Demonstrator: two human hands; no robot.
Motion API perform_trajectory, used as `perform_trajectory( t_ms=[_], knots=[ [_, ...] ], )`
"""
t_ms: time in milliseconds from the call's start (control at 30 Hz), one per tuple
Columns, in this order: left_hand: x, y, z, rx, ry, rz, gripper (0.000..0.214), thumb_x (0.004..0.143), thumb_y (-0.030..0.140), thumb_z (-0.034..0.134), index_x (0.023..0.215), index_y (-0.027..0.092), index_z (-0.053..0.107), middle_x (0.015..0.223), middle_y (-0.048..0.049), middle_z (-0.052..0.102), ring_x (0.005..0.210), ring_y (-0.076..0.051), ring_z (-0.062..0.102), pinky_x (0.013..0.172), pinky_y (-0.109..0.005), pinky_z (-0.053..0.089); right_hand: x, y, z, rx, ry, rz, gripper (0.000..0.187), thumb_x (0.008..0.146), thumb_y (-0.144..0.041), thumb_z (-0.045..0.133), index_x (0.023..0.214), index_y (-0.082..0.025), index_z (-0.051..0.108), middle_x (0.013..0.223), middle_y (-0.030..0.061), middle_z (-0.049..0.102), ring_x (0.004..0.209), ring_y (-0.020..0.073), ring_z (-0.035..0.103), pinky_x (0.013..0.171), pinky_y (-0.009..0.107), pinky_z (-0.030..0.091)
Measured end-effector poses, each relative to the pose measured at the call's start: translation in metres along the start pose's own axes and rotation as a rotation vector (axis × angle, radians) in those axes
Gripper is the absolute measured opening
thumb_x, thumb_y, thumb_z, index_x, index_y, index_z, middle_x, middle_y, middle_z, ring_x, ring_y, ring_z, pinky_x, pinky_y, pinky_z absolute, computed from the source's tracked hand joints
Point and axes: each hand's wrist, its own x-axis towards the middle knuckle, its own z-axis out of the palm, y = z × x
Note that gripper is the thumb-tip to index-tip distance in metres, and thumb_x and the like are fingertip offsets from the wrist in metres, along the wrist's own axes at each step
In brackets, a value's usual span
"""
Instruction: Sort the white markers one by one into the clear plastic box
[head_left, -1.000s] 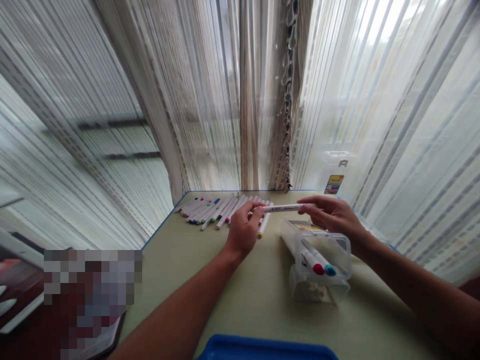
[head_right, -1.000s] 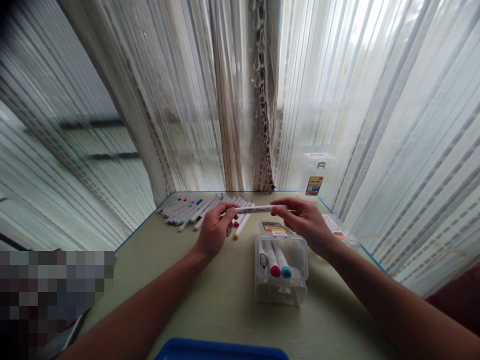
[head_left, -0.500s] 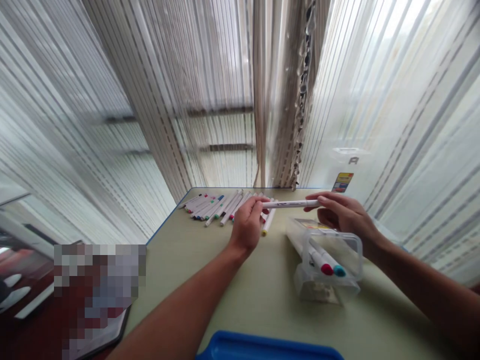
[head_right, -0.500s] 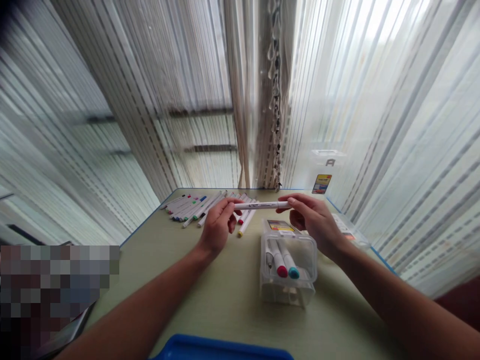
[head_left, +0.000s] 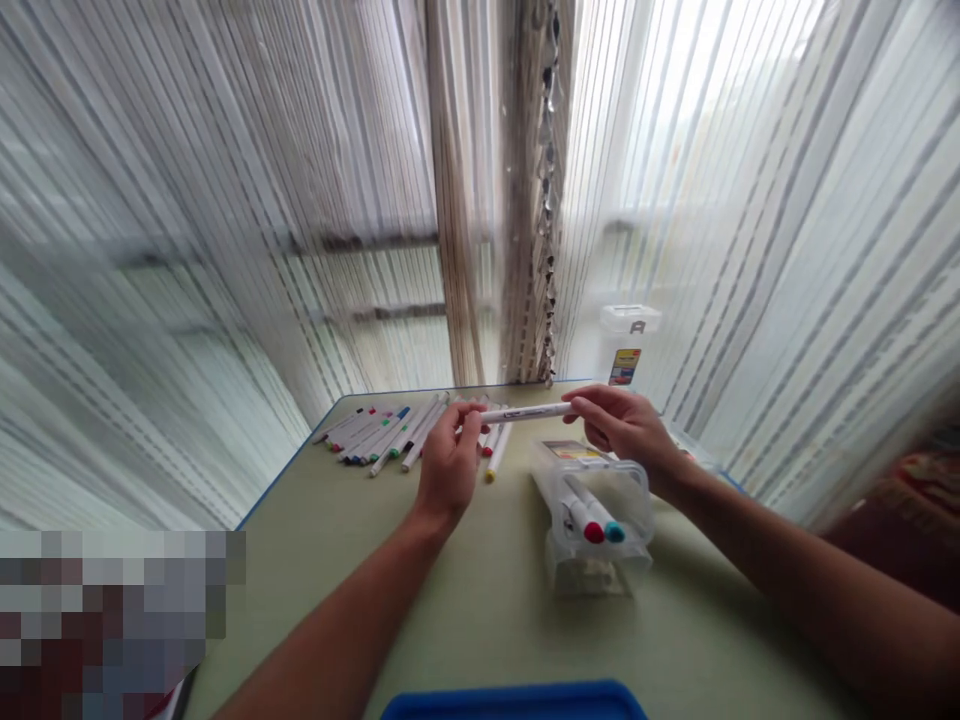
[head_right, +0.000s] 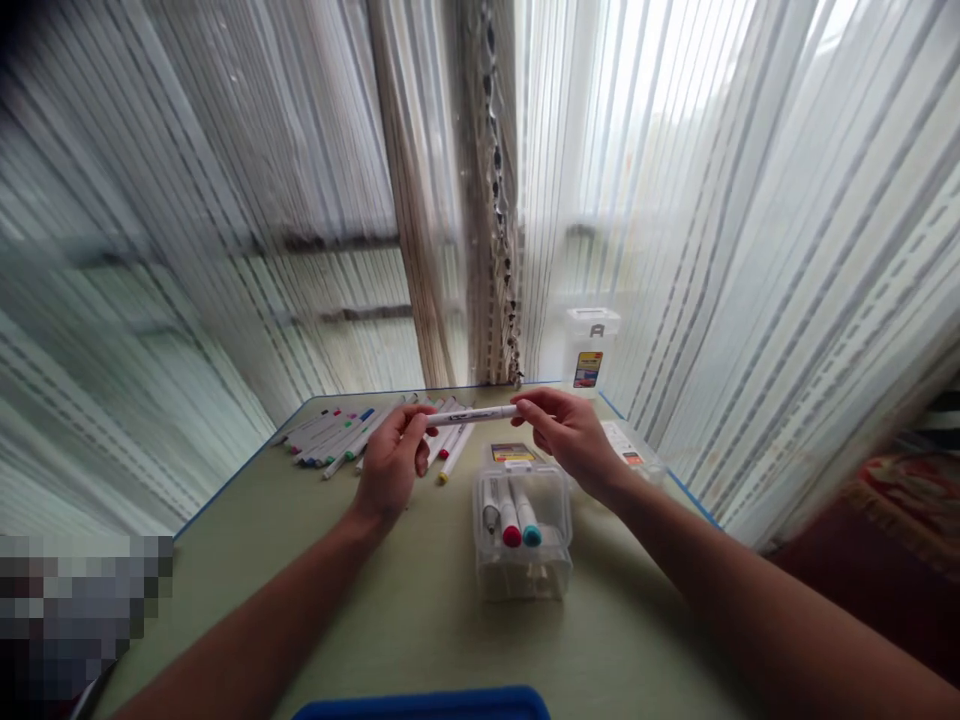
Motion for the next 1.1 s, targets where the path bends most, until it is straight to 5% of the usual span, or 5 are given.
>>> perform_trajectory(
  t_ms=[300, 500, 700, 900, 1100],
  knots=[
    [-0.003, 0.004, -0.001, 0.171, -0.009, 0.003, 0.037, 0.077, 0.048, 0.075, 0.093, 0.016, 0.065, 0.069, 0.0028, 0.060, 0.050, -0.007, 0.050, 0.043, -0.017, 0.038, -0.001, -0.004, -0.001, -0.115, -0.020, 0.024, 0.040, 0.065, -0.045, 0.088, 0.091, -0.018, 0.075, 0.082, 0.0055, 0.074, 0.067, 0.0165, 0.068, 0.058, 0.027, 0.052],
    [-0.003, 0.000, -0.003, 0.217, -0.029, 0.032, 0.039, 0.073, 0.045, 0.080, 0.094, 0.016, 0.066, 0.077, -0.0006, 0.067, 0.060, -0.011, 0.059, 0.048, -0.018, 0.042, -0.001, -0.005, -0.001, -0.108, -0.031, 0.050, 0.042, 0.060, -0.045, 0.089, 0.089, -0.018, 0.076, 0.080, 0.0055, 0.075, 0.070, 0.0195, 0.071, 0.061, 0.029, 0.055],
    [-0.004, 0.001, -0.001, 0.181, -0.039, 0.043, 0.031, 0.080, 0.043, 0.074, 0.094, 0.016, 0.066, 0.076, 0.0012, 0.063, 0.054, -0.007, 0.052, 0.047, -0.018, 0.038, -0.003, -0.009, 0.000, -0.129, -0.031, 0.044, 0.041, 0.064, -0.048, 0.087, 0.088, -0.017, 0.076, 0.077, 0.0056, 0.073, 0.065, 0.0178, 0.067, 0.055, 0.027, 0.049],
    [-0.004, 0.003, 0.001, 0.075, -0.050, -0.014, 0.025, 0.082, 0.040, 0.069, 0.091, 0.016, 0.066, 0.067, 0.0040, 0.055, 0.046, -0.005, 0.042, 0.043, -0.018, 0.033, -0.006, -0.011, 0.002, -0.116, -0.051, 0.069, 0.039, 0.070, -0.051, 0.084, 0.085, -0.017, 0.074, 0.057, -0.0014, 0.059, 0.041, 0.0057, 0.036, 0.038, 0.023, 0.021],
    [-0.002, 0.000, 0.000, 0.051, -0.049, -0.009, 0.027, 0.086, 0.042, 0.062, 0.088, 0.015, 0.067, 0.066, 0.0012, 0.059, 0.045, -0.005, 0.042, 0.043, -0.018, 0.034, -0.005, -0.008, 0.001, -0.061, -0.063, 0.072, 0.037, 0.076, -0.052, 0.079, 0.086, -0.017, 0.074, 0.074, 0.0072, 0.072, 0.043, 0.0063, 0.039, 0.037, 0.023, 0.027]
  ],
)
